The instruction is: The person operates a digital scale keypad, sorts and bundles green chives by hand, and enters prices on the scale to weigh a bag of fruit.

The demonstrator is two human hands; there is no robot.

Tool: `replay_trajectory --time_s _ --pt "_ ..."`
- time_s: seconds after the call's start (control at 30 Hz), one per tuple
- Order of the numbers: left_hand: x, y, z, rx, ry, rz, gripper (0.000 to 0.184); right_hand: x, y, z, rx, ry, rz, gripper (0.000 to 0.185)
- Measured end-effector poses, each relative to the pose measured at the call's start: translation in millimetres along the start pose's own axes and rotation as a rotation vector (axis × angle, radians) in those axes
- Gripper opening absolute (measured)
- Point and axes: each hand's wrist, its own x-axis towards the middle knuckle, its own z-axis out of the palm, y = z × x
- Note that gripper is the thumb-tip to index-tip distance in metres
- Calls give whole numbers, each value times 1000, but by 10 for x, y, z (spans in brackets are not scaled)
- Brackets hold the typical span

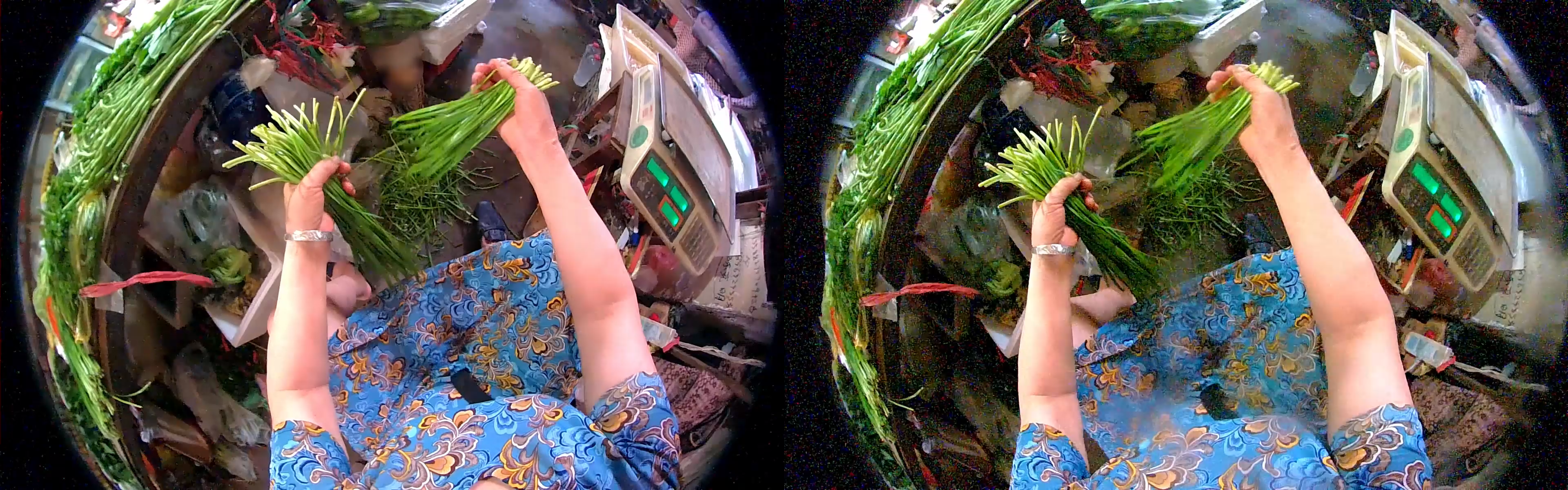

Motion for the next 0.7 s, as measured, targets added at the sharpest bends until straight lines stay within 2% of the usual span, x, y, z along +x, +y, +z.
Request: replay_trajectory --time_s 0.13,0.27,0.33,0.47,0.53,0.7 --pt "-37 -5 105 23 -34 -19 13 -129 300 140 -383 -89 -28 17" --pt "-52 -70 190 52 -85 -26 12 -350 558 431 -513 -175 54 24" --pt "-56 -112 238 45 -68 2 15 -354 636 446 -499 -199 75 23" --pt "-67 -118 259 86 -175 -3 20 -330 586 425 -474 -239 106 18" --pt "-85 -77 260 55 -135 18 14 -248 545 372 -476 -142 -33 15" --pt "-55 -31 107 72 -49 43 17 26 123 -37 -208 33 -28 13"
